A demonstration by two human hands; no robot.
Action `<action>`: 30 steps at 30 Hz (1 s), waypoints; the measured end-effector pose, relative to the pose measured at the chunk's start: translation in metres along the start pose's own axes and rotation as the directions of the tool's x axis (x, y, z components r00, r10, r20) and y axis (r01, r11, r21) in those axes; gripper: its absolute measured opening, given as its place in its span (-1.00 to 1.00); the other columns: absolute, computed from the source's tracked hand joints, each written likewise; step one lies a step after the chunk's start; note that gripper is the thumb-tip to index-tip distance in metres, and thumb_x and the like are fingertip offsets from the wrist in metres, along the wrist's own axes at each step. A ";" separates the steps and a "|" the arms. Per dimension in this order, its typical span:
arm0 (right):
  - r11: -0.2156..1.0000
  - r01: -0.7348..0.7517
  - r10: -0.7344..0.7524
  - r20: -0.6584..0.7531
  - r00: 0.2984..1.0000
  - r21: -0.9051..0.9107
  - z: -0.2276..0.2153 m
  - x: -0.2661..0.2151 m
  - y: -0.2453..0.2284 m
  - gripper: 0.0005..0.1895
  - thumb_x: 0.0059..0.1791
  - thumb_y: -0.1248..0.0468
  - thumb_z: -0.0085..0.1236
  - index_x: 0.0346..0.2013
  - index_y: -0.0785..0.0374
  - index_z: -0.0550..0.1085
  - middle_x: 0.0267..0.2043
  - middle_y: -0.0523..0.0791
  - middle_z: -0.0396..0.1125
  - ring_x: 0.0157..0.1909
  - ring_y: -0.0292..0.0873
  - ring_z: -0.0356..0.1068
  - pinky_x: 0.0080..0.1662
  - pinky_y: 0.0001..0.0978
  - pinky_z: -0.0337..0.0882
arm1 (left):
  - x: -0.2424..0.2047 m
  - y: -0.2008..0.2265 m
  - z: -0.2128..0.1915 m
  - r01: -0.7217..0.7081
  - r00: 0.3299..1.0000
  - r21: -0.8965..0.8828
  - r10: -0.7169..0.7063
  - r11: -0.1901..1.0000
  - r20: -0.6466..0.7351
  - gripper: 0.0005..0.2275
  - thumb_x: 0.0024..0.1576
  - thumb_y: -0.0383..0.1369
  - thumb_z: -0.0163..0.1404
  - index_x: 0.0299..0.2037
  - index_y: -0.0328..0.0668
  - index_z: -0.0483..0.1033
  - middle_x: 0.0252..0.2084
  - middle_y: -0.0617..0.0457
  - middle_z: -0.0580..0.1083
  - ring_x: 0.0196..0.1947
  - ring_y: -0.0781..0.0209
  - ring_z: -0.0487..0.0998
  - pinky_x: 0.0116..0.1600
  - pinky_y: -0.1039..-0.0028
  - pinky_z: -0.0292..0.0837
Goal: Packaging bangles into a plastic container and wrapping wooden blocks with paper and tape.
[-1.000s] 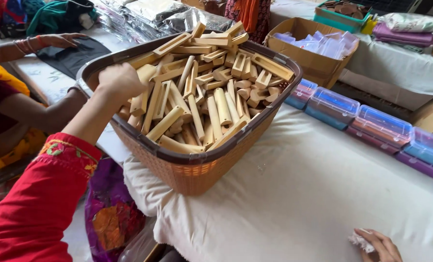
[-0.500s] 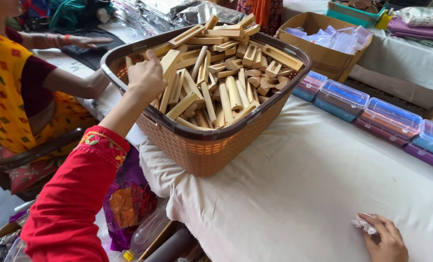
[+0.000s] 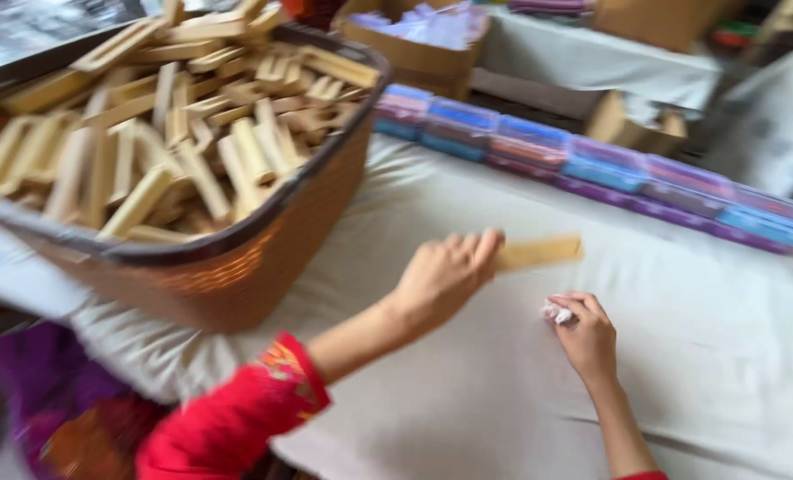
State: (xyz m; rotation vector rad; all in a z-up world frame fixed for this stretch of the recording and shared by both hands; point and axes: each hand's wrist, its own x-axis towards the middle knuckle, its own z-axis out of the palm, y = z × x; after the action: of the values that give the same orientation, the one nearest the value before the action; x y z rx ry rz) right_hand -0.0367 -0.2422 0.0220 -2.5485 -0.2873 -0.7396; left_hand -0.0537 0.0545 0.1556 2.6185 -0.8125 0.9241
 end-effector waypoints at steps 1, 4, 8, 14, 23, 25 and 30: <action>0.989 -0.136 0.136 0.009 0.991 0.063 -0.007 0.004 0.010 -0.71 -0.11 0.25 0.31 -0.09 0.10 0.64 0.04 -0.14 0.44 -0.19 -0.12 0.50 -0.08 -0.29 0.48 | -0.003 0.012 0.043 -0.050 0.996 -0.087 0.056 0.995 0.069 -0.64 0.17 -0.25 0.08 0.10 -0.15 0.31 -0.27 0.03 0.52 -0.24 0.11 0.59 -0.29 0.32 0.51; 0.950 -0.301 0.311 -0.159 0.937 0.082 -0.020 -0.004 0.058 -0.74 -0.07 0.25 0.33 -0.09 0.15 0.61 -0.01 -0.14 0.44 -0.21 -0.10 0.49 -0.11 -0.28 0.47 | -0.024 0.030 0.163 -0.034 0.976 -0.330 0.103 0.943 0.194 -0.71 0.22 -0.28 0.08 0.11 -0.03 0.35 -0.15 0.07 0.56 -0.17 0.04 0.60 -0.23 0.28 0.53; 0.963 -0.260 0.269 -0.257 0.928 0.070 -0.022 -0.005 0.101 -0.73 -0.11 0.28 0.34 -0.11 0.15 0.63 -0.05 -0.11 0.43 -0.14 -0.09 0.48 -0.09 -0.29 0.47 | -0.024 0.023 0.193 0.053 0.994 -0.462 -0.004 0.885 0.106 -0.66 0.13 -0.19 0.16 0.06 -0.03 0.42 -0.09 0.03 0.57 -0.09 -0.05 0.59 -0.03 0.15 0.52; 0.930 -0.364 0.367 -0.083 0.927 0.045 -0.010 -0.007 0.086 -0.74 -0.08 0.22 0.33 -0.10 0.11 0.62 -0.02 -0.14 0.43 -0.20 -0.09 0.48 -0.08 -0.25 0.47 | -0.018 -0.025 0.146 0.102 0.995 -0.458 -0.087 0.883 0.054 -0.73 0.15 -0.20 0.13 0.02 -0.01 0.51 -0.12 0.11 0.61 -0.14 0.12 0.65 0.40 -0.03 0.14; 0.942 -0.317 0.318 -0.012 0.948 -0.113 -0.013 -0.012 0.089 -0.80 0.04 0.15 0.19 -0.09 0.05 0.64 0.07 -0.17 0.44 0.02 -0.03 0.42 0.03 -0.18 0.44 | -0.052 -0.053 0.179 0.196 0.980 -0.096 -0.193 0.976 0.041 -0.47 0.19 -0.11 0.11 0.28 -0.25 0.34 0.26 -0.13 0.40 0.27 -0.07 0.33 0.26 -0.18 0.04; 0.966 -0.240 0.243 0.015 0.970 -0.097 -0.014 -0.008 0.089 -0.76 -0.01 0.20 0.21 -0.06 0.05 0.64 0.07 -0.15 0.44 0.04 0.00 0.41 0.04 -0.18 0.43 | -0.043 -0.031 0.161 0.062 0.997 -0.332 -0.072 0.941 -0.018 -0.49 0.10 -0.13 0.17 0.23 -0.05 0.37 0.23 -0.12 0.45 0.24 -0.12 0.40 0.29 0.05 0.25; 0.977 -0.205 0.208 -0.052 0.977 0.049 -0.026 0.003 0.012 -0.64 -0.03 0.36 0.22 0.07 0.09 0.57 0.07 -0.10 0.47 0.03 -0.05 0.46 0.06 -0.24 0.46 | -0.046 0.007 0.161 0.309 0.920 -0.542 -0.100 0.781 0.379 -0.28 0.05 -0.25 0.24 0.43 0.02 0.15 0.02 -0.03 0.53 -0.01 -0.04 0.54 0.05 0.19 0.46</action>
State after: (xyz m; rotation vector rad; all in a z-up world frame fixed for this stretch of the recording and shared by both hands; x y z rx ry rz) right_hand -0.0419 -0.2658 0.0385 -2.4641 -0.0180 -0.7158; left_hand -0.0068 0.0044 0.0027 2.2417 -0.7129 0.1114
